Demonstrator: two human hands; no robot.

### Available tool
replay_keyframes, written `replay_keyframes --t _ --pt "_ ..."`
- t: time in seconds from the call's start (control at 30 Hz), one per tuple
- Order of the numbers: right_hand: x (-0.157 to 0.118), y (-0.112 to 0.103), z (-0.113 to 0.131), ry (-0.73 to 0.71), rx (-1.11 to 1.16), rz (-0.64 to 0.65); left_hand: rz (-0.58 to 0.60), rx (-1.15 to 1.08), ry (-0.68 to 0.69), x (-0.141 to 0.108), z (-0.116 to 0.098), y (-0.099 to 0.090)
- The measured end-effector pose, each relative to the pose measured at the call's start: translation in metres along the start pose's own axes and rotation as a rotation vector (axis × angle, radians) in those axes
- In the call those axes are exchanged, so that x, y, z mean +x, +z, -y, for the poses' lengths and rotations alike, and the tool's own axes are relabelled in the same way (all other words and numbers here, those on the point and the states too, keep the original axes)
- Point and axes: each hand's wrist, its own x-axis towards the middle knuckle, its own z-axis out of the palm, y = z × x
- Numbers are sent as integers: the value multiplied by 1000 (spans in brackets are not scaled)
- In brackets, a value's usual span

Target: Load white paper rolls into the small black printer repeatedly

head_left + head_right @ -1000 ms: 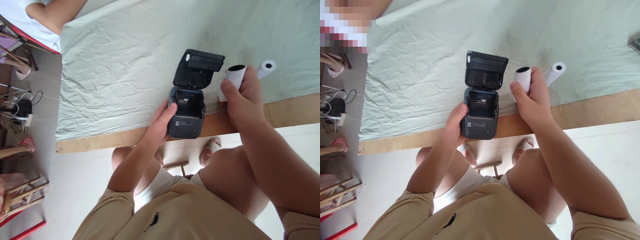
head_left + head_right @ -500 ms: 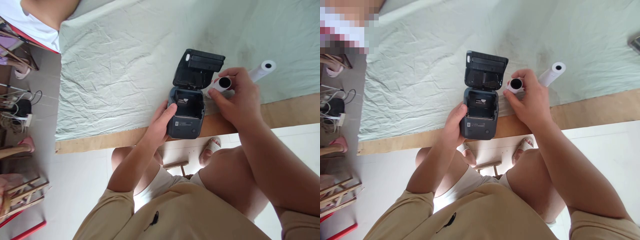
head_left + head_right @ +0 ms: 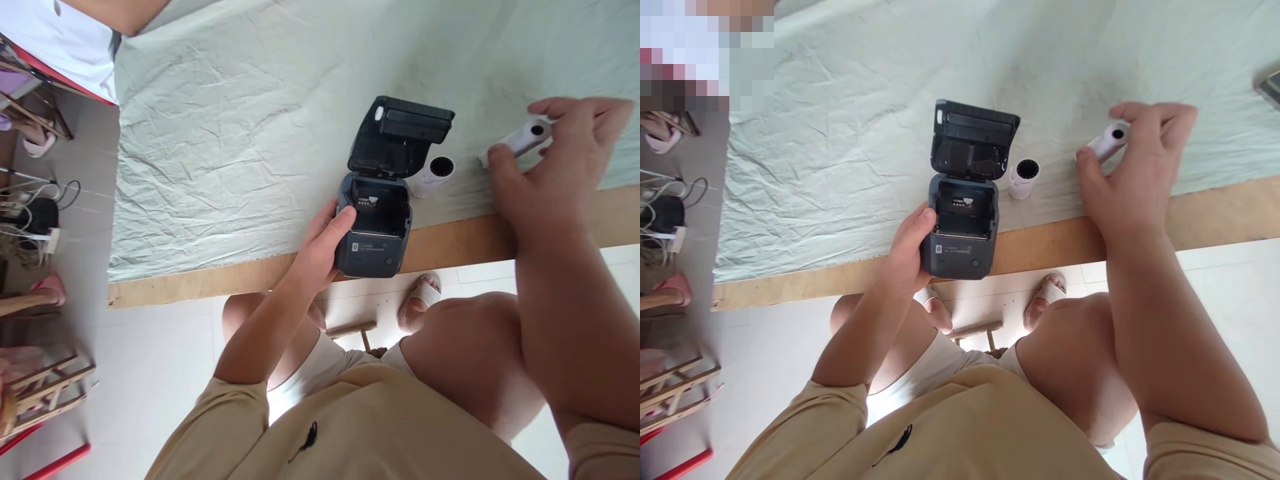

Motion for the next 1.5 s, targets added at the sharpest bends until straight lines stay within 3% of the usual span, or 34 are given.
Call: replay_keyframes --t 0.13,0.3,0.37,0.47,0.57,0.63,0.7,0.77,0.83,0.93,1.1,1.23,1.4,1.5 --pt "-9 1 -3 130 -7 178 -10 10 -6 1 1 0" --pt "-18 -11 9 -7 61 347 -2 7 6 1 1 -1" --pt "-15 -10 4 -49 36 333 1 6 16 0 1 -1" --pt "-9 -10 7 -107 94 135 -1 4 22 0 1 -1" --pt "-14 -18 43 -280 358 -109 -4 11 15 1 2 0" --pt "-27 -26 83 -417 536 -139 -5 21 8 1 2 0" --pt "-42 -34 122 -422 506 58 -10 30 15 2 2 1" --pt "-53 -38 149 -442 458 128 -11 35 30 2 2 2" --pt "-57 -38 162 -449 379 205 -7 33 41 2 2 2" --pt "-54 -34 160 -471 324 271 -4 25 41 1 1 2" --pt "-55 -34 156 -598 382 229 -8 43 71 0 1 0" --pt "-60 -39 156 -677 488 346 -4 71 114 2 2 -4" --pt "-51 -35 142 -513 537 80 10 118 85 3 4 -9" --pt "-47 -30 133 -416 481 155 20 152 81 2 4 -10"
